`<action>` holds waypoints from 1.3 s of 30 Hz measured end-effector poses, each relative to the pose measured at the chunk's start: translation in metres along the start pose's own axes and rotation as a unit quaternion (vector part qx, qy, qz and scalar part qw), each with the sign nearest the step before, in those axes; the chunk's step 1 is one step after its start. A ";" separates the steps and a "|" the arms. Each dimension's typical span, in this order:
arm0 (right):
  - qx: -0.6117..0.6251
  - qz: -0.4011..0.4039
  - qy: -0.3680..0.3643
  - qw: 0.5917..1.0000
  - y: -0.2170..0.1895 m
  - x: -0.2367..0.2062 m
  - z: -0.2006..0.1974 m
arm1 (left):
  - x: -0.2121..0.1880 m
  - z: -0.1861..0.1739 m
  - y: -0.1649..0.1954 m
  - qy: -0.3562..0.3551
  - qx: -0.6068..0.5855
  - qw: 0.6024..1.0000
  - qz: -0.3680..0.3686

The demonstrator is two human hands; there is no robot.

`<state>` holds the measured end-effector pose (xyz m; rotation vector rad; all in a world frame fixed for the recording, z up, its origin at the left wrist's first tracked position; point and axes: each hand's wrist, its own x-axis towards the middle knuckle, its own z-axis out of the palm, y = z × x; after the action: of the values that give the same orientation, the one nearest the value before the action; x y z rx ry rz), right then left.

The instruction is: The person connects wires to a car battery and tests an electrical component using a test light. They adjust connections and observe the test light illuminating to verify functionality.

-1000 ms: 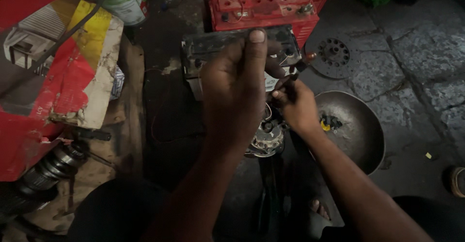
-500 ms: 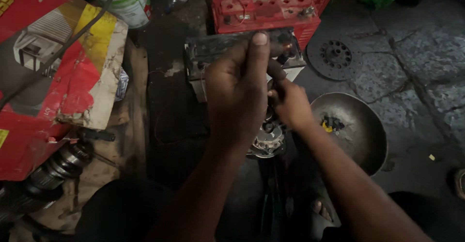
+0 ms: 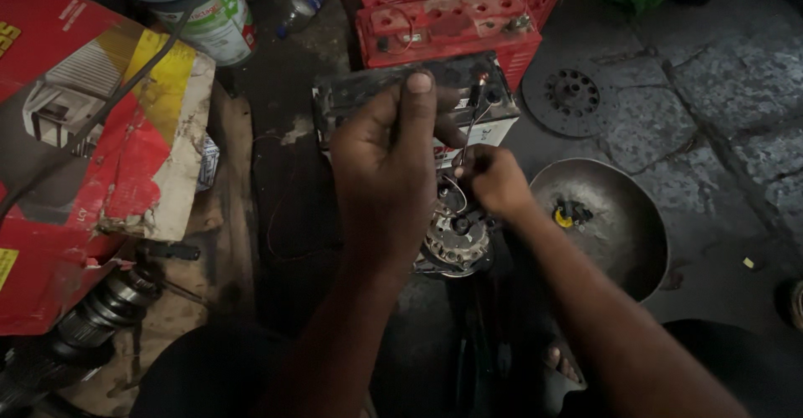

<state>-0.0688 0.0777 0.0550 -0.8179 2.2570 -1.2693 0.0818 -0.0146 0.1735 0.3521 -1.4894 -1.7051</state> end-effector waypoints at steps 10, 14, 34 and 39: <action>0.011 -0.036 0.027 0.999 0.005 -0.007 -0.003 | 0.000 0.001 0.002 -0.005 0.010 1.000 0.006; 0.066 -0.082 0.003 0.994 0.008 -0.007 -0.004 | 0.000 0.001 0.002 -0.005 0.016 1.000 0.006; -0.197 -0.125 0.043 0.971 0.010 -0.014 -0.006 | -0.002 -0.002 0.000 -0.005 0.000 1.000 0.010; -0.153 -0.117 0.044 0.980 0.010 -0.017 -0.005 | -0.002 -0.003 0.001 -0.014 -0.005 1.000 0.003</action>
<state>-0.0622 0.0959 0.0500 -1.1886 2.5266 -1.0847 0.0858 -0.0154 0.1727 0.3191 -1.5004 -1.7183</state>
